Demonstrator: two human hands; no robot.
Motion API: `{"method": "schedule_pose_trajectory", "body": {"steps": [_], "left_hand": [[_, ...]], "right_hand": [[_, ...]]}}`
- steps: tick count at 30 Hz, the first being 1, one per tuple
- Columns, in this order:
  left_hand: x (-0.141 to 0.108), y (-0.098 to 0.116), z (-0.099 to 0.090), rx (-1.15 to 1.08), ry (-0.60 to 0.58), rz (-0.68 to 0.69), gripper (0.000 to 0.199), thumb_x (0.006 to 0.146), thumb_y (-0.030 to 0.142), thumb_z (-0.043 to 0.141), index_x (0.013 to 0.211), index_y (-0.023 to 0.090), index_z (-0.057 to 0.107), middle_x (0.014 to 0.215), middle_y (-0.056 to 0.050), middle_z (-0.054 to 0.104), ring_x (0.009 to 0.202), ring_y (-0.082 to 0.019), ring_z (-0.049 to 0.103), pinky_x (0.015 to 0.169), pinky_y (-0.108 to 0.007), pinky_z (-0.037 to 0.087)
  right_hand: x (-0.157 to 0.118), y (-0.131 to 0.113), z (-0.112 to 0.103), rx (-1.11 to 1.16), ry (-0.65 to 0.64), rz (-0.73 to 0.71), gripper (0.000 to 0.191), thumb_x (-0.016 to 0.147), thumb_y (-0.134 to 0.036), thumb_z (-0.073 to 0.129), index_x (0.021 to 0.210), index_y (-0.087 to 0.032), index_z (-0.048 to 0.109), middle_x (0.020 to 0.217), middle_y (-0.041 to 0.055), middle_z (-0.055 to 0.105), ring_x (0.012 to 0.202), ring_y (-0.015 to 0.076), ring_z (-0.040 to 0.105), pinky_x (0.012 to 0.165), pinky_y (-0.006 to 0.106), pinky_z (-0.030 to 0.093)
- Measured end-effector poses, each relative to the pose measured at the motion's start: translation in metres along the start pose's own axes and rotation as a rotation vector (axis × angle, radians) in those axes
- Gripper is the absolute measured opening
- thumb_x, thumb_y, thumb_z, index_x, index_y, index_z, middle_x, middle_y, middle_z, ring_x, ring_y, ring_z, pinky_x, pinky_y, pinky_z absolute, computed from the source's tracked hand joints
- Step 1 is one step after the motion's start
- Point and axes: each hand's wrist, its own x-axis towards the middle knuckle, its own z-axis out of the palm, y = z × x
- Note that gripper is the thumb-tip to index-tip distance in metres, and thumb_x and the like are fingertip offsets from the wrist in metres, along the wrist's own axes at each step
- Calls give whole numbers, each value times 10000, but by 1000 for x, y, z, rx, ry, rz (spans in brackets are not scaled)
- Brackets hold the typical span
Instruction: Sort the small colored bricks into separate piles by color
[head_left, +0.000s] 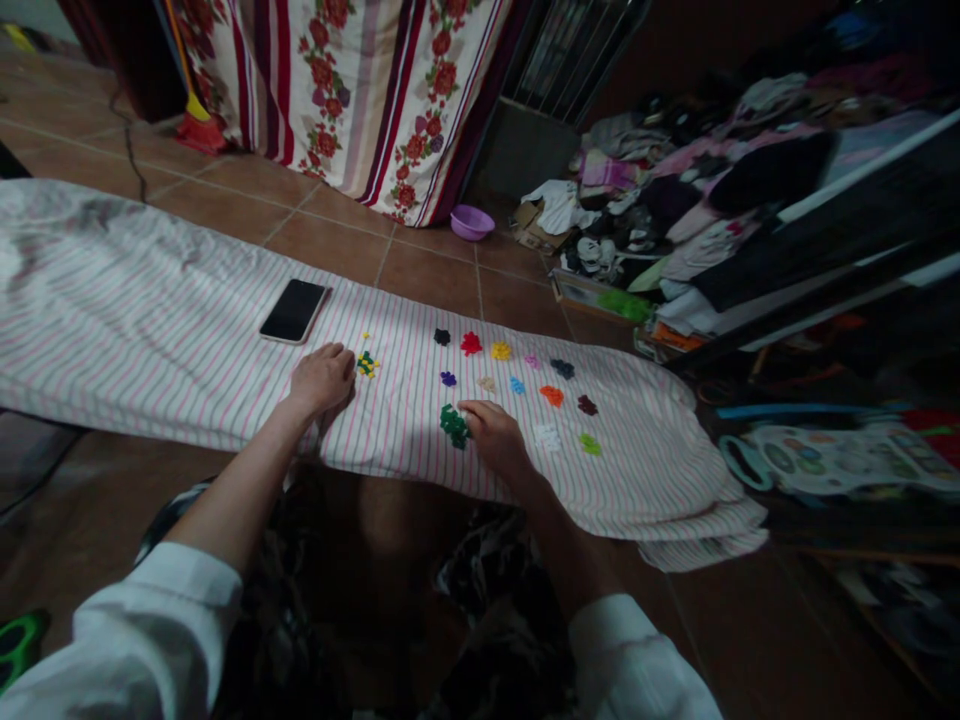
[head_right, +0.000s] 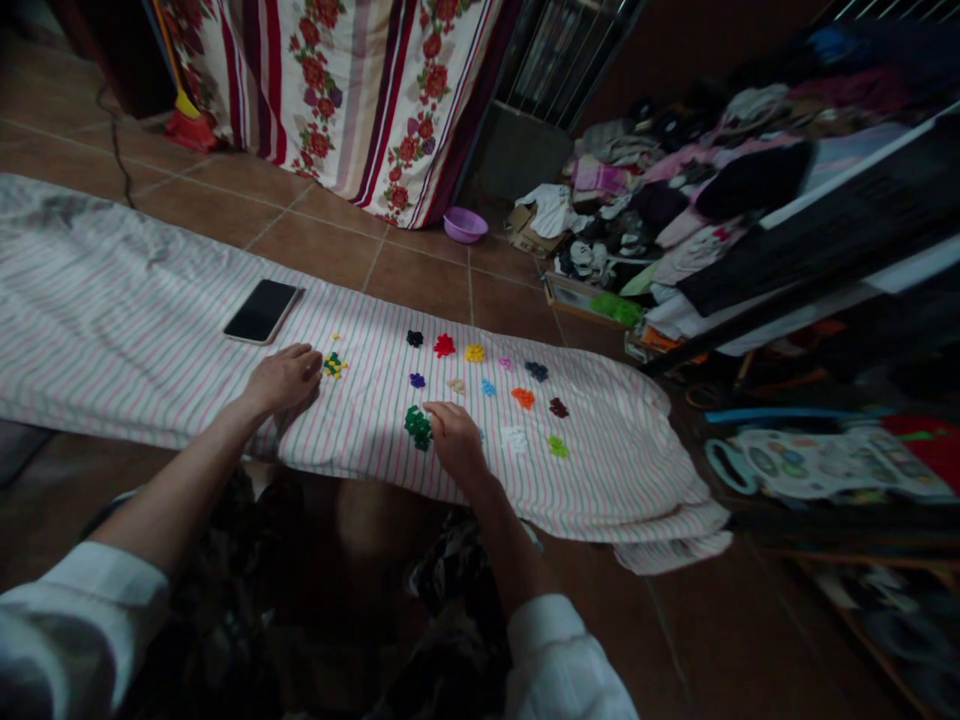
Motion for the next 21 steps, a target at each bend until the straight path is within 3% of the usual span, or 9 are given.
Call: {"method": "schedule_pose_trajectory", "body": {"steps": [4,9,21], "left_hand": [[1,-1,1,-4,8,-11,281,948,294,376,1050,177,611,1135,-103,601,1096,-248,558,875,-365,449],[1,-1,1,-1,19,4,284,960,270,347,1031,176,606,1109,-107,598,1090,-246,555,870,-368,441],[1,-4,1,-35,12,10,274,958,236,335,1039,189,593,1127,-108,583,1102,-251,534,862,-383,437]], "right_hand": [[21,-14,8,12,-23,-74,289,886,-193,448,1010,-197,709,1043,81,712,1012,210,640,948,379,501],[55,-38,33,68,-109,-154,291,882,-171,462,1029,-186,713,1058,79,704,1010,195,640,937,354,506],[123,-72,96,40,-199,-120,379,900,-98,424,1172,-193,669,1122,91,633,1066,184,582,984,319,453]]}}
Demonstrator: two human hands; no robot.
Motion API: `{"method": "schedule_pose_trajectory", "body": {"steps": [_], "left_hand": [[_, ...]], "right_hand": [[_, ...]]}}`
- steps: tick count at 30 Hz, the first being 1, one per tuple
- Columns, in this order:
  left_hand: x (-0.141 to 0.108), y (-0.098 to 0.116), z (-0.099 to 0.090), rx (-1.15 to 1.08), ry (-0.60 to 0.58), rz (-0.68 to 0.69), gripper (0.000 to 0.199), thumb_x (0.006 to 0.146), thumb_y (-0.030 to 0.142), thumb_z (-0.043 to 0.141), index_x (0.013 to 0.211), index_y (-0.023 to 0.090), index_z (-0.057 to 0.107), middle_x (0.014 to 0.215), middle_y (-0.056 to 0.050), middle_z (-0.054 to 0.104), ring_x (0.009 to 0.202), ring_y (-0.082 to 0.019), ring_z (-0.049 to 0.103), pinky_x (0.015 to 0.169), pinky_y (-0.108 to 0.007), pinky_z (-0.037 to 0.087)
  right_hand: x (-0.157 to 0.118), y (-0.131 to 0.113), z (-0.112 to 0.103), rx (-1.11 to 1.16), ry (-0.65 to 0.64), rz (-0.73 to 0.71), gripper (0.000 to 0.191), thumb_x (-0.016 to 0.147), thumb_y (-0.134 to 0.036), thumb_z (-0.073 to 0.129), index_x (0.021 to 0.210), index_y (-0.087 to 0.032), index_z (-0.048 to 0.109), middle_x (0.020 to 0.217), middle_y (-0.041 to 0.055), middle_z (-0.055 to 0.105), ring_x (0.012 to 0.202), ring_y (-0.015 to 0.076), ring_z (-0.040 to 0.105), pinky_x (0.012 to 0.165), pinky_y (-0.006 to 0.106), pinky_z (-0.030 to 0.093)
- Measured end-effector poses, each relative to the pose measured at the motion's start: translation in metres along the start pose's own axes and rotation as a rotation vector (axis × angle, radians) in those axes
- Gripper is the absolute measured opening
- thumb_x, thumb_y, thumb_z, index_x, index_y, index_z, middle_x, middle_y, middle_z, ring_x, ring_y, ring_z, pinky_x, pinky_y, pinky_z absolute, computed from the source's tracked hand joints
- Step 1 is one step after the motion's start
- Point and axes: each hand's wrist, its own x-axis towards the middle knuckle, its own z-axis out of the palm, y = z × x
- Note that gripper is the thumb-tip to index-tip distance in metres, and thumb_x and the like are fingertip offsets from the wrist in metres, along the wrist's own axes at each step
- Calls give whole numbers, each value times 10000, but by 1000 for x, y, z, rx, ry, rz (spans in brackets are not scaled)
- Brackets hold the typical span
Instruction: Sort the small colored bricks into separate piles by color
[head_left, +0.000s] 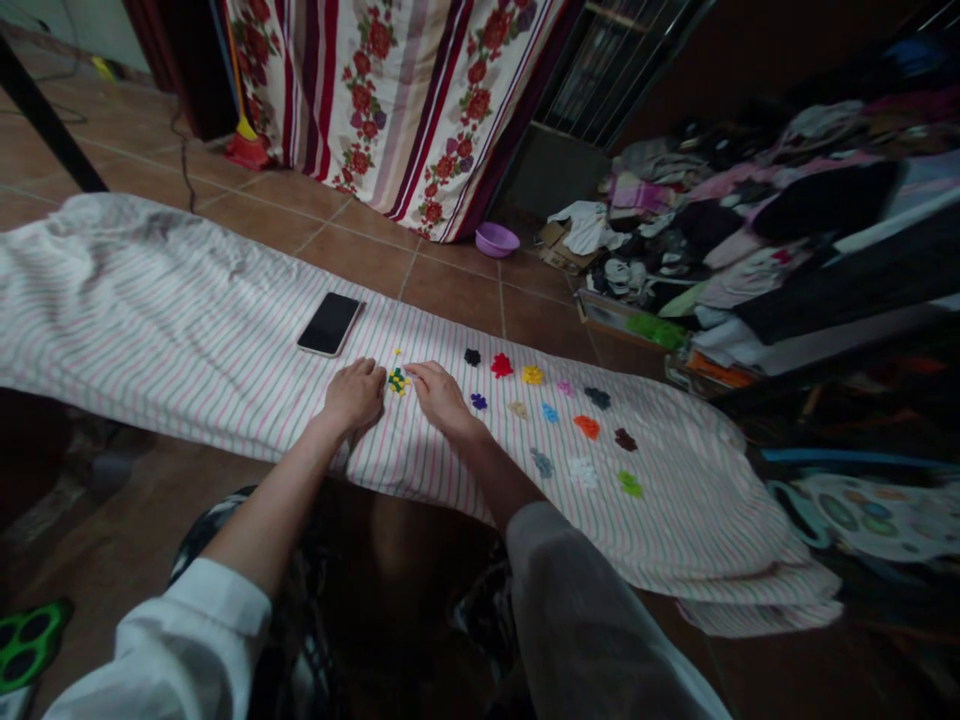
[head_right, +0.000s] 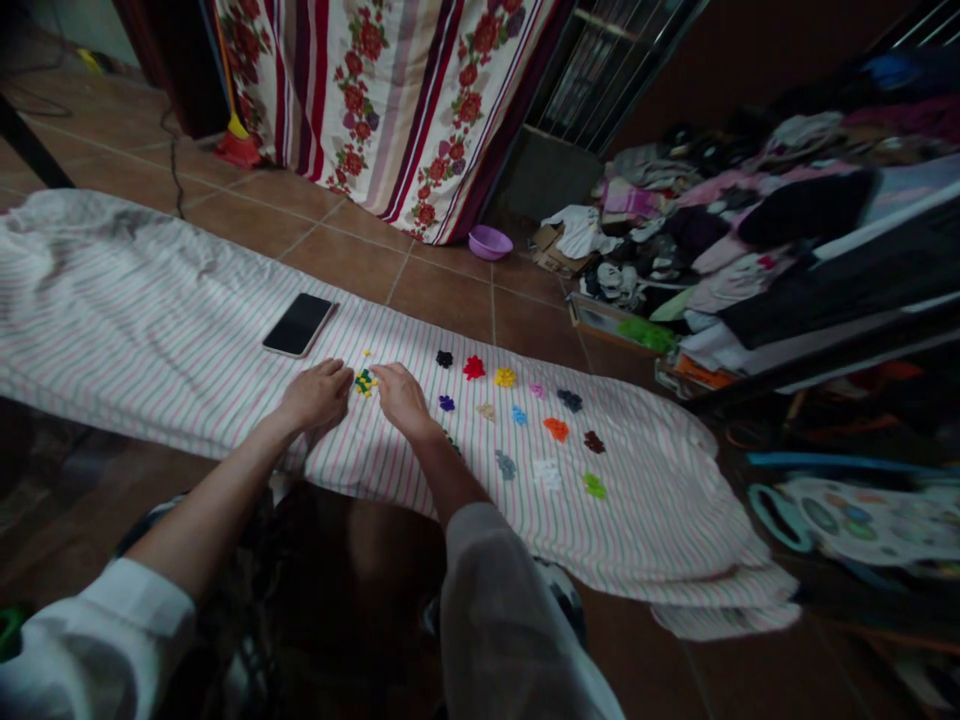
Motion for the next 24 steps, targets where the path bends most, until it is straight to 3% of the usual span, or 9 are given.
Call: {"method": "schedule_pose_trajectory", "body": {"steps": [8,24], "left_hand": [[0,-2,-2,-26,-19,-2,233,943,263,382,1041,205,585,1130,-102,573,1126,-244,517,891,-378,438],[1,-3,0,-19,-20,0,219,931,266,403,1040,198,580,1141,-100,575,1145,-248,516,922,-384,438]], "right_hand": [[29,0,13,-48,-96,-29,330,871,-65,463,1028,-216,711,1080,75,652,1032,194,580,980,339,441],[32,1,13,-50,-1,158,134,776,-110,570,814,-193,667,833,33,609,806,153,562,795,280,456]]}}
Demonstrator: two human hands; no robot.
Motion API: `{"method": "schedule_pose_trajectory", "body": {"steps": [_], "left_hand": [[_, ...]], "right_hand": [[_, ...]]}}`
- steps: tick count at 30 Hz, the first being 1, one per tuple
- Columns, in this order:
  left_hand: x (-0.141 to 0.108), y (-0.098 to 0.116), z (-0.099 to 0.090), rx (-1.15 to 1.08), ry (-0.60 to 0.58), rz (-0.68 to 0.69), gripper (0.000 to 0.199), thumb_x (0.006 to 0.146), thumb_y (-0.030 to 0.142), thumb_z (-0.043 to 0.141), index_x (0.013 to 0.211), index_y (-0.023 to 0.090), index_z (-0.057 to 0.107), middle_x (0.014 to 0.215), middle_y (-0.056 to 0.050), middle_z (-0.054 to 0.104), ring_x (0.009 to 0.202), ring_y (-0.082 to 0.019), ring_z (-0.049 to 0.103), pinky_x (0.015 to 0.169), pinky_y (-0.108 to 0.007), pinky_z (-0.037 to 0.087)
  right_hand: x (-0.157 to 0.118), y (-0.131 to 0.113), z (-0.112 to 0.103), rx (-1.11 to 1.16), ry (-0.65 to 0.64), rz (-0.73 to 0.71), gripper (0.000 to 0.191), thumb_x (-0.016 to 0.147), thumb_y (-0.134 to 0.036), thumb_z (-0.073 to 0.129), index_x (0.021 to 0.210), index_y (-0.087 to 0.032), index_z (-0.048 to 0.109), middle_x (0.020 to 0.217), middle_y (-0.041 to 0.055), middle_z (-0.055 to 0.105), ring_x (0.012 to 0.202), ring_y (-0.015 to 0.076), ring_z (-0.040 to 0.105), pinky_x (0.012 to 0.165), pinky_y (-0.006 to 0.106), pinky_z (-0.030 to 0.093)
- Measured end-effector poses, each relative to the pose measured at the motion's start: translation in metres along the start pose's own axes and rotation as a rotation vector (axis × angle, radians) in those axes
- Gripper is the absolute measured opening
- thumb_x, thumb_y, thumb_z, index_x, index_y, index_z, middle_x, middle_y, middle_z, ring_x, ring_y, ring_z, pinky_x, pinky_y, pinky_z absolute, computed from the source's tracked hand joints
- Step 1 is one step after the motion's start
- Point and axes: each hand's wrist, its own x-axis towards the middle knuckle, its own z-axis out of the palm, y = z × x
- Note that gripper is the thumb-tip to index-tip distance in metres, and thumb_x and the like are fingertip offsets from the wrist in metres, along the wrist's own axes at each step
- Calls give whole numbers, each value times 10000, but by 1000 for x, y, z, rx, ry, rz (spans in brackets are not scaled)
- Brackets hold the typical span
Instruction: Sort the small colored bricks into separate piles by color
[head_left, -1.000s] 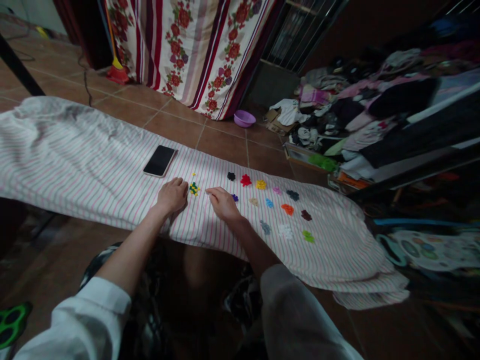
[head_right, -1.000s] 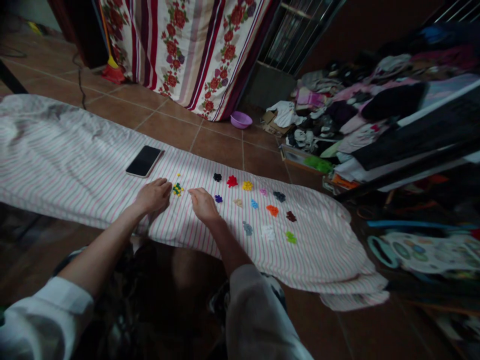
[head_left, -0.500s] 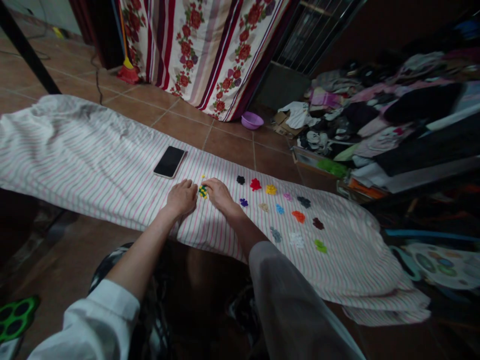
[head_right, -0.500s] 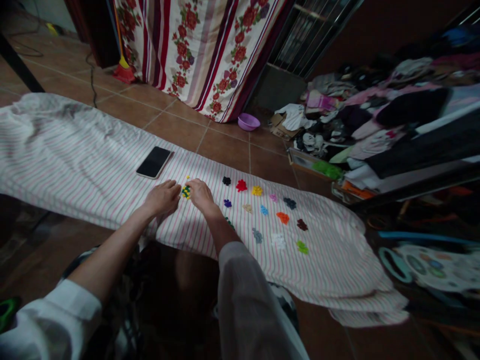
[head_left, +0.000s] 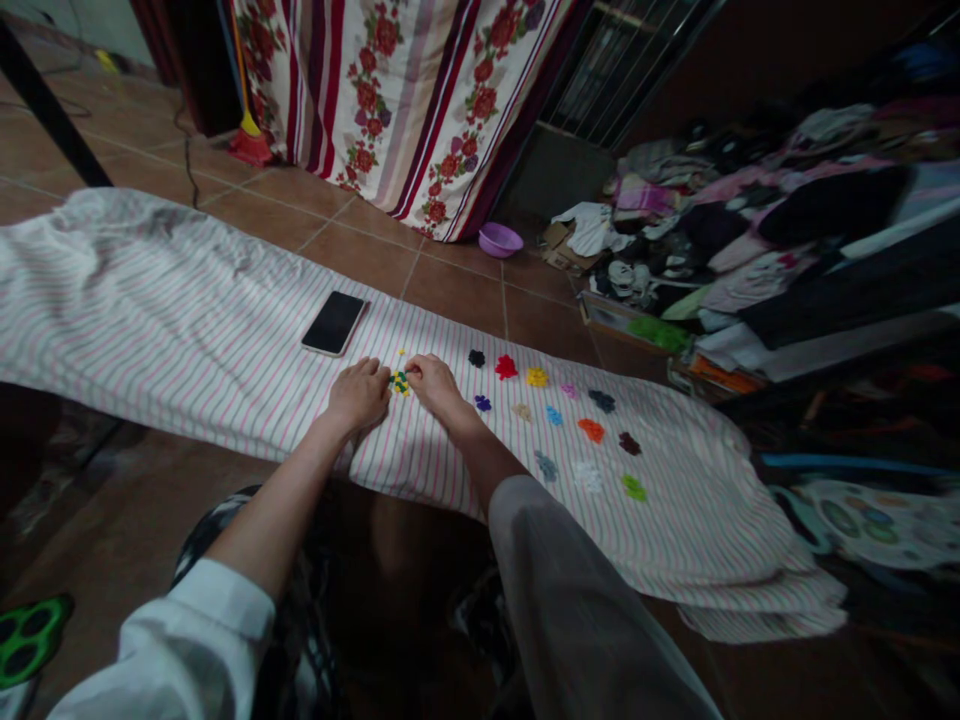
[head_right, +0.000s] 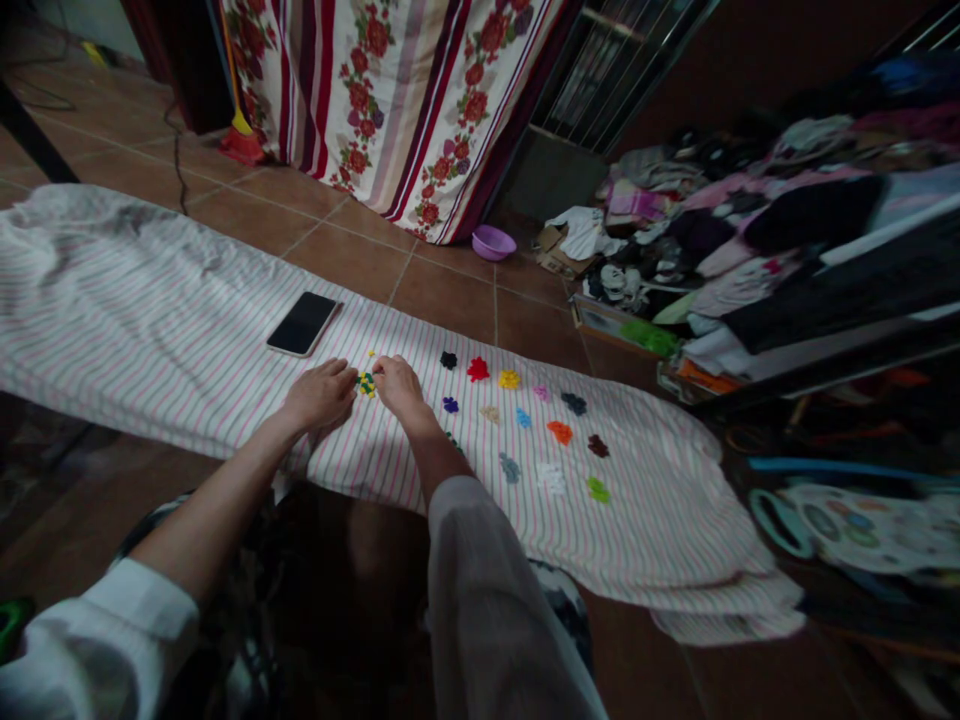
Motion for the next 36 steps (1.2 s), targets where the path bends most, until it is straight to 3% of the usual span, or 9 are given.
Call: {"method": "schedule_pose_trajectory", "body": {"steps": [9,15,21,29,36], "left_hand": [[0,1,0,-7,4,-2,221,925,279,416,1050,206,584,1131,-97,577,1140,-245,513,913,-379,438],[0,2,-1,15,3,10,232,921,273,413,1050,190,586,1149,-109,579,1134,-253,521,910,-385,442],[-1,3,-3,15,-24,6,235,918,282,416,1046,191,591,1126,-106,584,1124,-249,527,906,-376,444],[-3,5,-5,48,-36,25,260,919,270,397,1077,181,584,1156,-110,577,1143,-256,529,913,-372,441],[-3,5,-3,54,-33,37,288,920,274,405,1131,170,572,1183,-111,579,1166,-249,520,921,-356,436]], "right_hand": [[-9,19,2,530,159,221,159,722,-217,534,847,-201,630,752,-18,643,705,133,613,693,259,505],[-29,26,-22,570,198,193,210,716,-245,568,898,-190,657,818,8,671,771,138,634,767,273,508],[-64,38,-48,648,183,228,258,747,-287,538,953,-181,652,783,13,667,688,131,626,682,270,520],[-142,57,-84,360,323,203,224,795,-312,531,910,-210,695,882,41,702,746,162,640,734,308,530],[-175,66,-78,213,332,132,235,807,-238,478,880,-216,701,945,52,715,909,190,662,878,352,514]]}}
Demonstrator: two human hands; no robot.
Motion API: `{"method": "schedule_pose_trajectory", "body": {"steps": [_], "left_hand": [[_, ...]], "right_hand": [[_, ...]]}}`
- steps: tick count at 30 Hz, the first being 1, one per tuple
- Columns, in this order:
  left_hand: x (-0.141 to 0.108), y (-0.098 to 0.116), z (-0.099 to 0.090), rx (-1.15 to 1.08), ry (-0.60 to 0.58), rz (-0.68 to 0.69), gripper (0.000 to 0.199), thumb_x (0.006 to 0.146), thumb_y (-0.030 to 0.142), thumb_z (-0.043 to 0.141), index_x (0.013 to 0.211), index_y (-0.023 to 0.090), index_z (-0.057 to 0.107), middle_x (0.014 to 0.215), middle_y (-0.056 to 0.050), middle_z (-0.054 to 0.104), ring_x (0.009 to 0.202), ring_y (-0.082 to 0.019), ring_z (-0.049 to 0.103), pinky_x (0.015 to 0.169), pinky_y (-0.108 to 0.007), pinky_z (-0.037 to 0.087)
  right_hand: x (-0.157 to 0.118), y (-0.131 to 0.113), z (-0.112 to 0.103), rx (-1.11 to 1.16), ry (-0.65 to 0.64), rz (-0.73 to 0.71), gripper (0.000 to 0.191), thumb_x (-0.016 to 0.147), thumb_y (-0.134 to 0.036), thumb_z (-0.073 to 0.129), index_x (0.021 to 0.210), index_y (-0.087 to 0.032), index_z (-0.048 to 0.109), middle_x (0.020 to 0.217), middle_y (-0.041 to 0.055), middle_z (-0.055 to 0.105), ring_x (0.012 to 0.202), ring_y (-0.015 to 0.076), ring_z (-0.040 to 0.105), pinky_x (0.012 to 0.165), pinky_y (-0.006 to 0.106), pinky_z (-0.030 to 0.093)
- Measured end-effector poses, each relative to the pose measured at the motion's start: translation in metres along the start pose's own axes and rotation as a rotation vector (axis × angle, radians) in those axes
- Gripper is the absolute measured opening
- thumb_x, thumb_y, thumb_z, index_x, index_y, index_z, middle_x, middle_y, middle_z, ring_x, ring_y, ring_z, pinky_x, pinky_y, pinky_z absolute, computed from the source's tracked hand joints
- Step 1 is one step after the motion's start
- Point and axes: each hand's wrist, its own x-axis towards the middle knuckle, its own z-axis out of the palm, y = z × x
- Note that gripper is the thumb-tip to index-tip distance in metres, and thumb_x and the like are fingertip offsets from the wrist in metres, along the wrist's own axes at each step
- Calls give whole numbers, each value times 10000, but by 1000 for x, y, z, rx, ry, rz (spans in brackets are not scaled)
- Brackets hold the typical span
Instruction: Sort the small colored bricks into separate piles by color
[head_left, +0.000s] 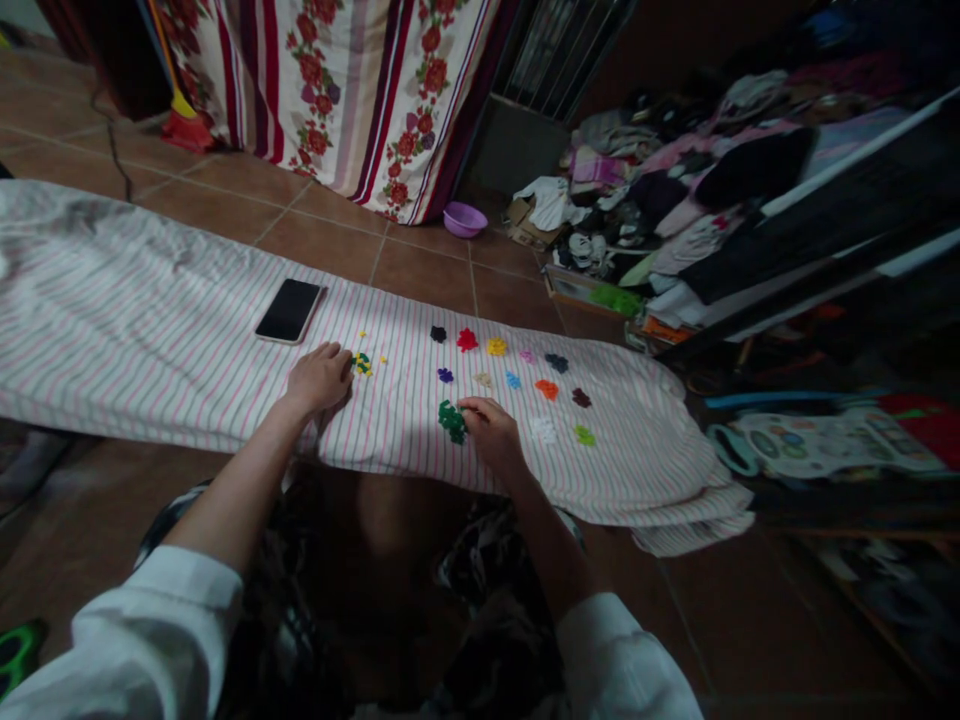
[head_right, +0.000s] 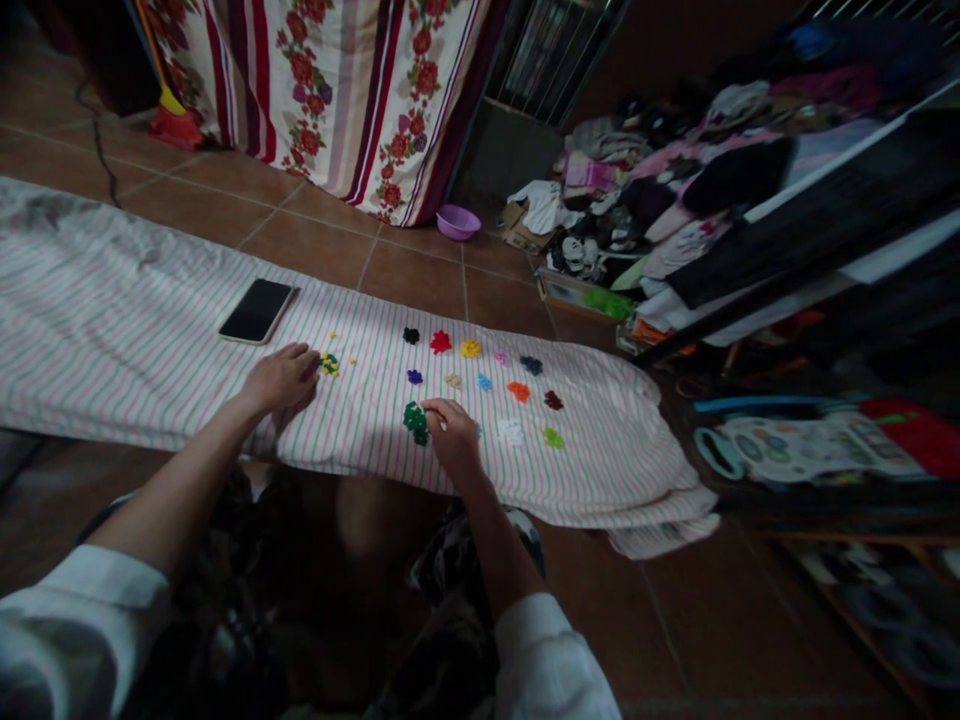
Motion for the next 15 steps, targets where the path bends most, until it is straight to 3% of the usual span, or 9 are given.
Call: {"method": "schedule_pose_trajectory", "body": {"steps": [15], "left_hand": [[1,1,2,24,10,2,287,914,267,422,1132,171,583,1195,-106,584,1160,-246,529,910,-355,450]], "right_hand": [[-12,20,16,-81,-1,-116,302,874,-280,461,1029,-199,707,1063,82,727,1012,226,659,938,408,502]]}}
